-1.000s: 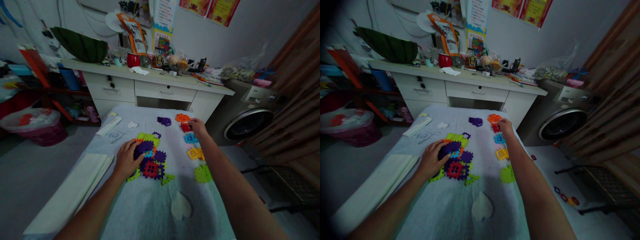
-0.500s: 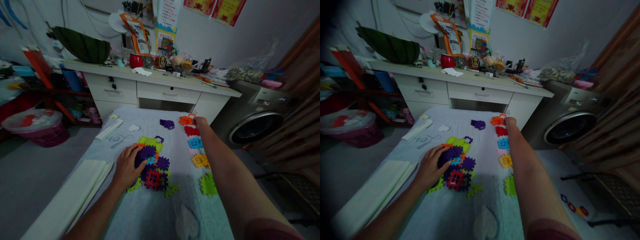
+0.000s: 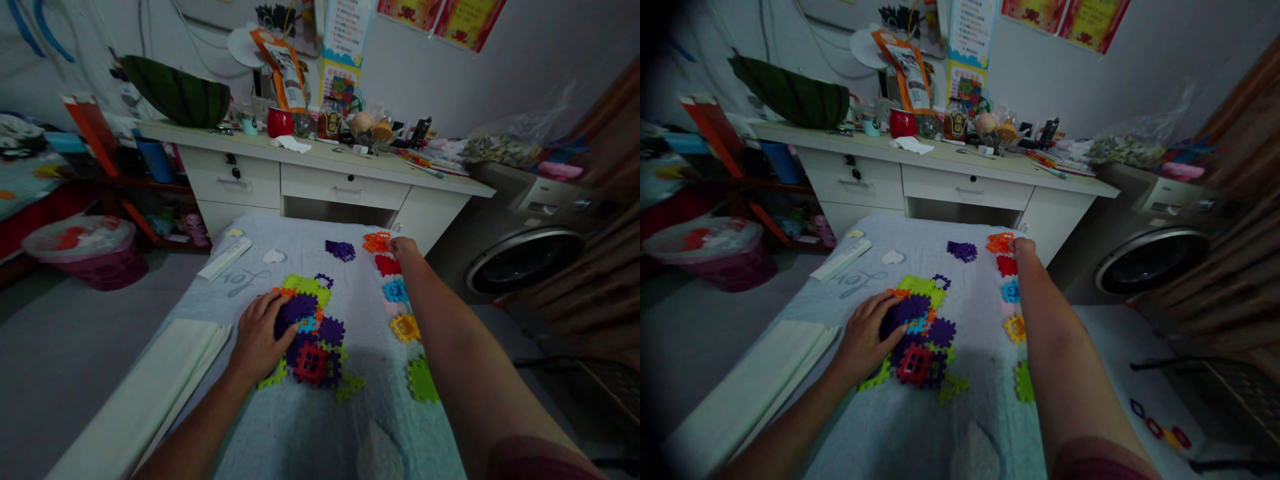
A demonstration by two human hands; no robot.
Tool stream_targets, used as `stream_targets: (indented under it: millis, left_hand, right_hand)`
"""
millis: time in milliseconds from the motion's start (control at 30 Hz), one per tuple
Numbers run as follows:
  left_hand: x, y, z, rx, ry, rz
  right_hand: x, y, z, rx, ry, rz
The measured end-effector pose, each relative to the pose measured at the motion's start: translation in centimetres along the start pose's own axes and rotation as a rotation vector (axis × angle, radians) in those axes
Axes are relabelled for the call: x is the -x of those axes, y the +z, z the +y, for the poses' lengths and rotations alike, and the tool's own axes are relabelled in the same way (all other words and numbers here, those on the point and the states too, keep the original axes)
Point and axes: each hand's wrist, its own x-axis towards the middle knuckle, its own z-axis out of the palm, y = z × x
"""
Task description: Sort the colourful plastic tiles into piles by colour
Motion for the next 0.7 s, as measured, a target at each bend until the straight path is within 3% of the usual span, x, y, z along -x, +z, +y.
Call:
stream_targets:
  millis: [167, 367, 533, 700]
  left_hand:
    - [0.0, -0.1, 0.1, 0.005, 0.007, 0.002]
    - [0.0, -0.2, 0.2, -0.004, 0.005, -0.011]
    - [0.1, -0.1, 0.4, -0.002, -0.007, 0.004]
    - [0.0, -0.3, 0.5, 0.029, 0.004, 0.037]
  right_hand:
    - [1.0, -0.5, -0.7, -0.034, 0.146, 0.118]
    - [5.3, -0.4, -2.2, -0.096, 0.127, 0.038]
    - [11.9, 0.9, -2.5, -0.081, -0.015, -0.362]
    - [18.7, 2.4, -1.1, 0.409, -0.31, -0.77]
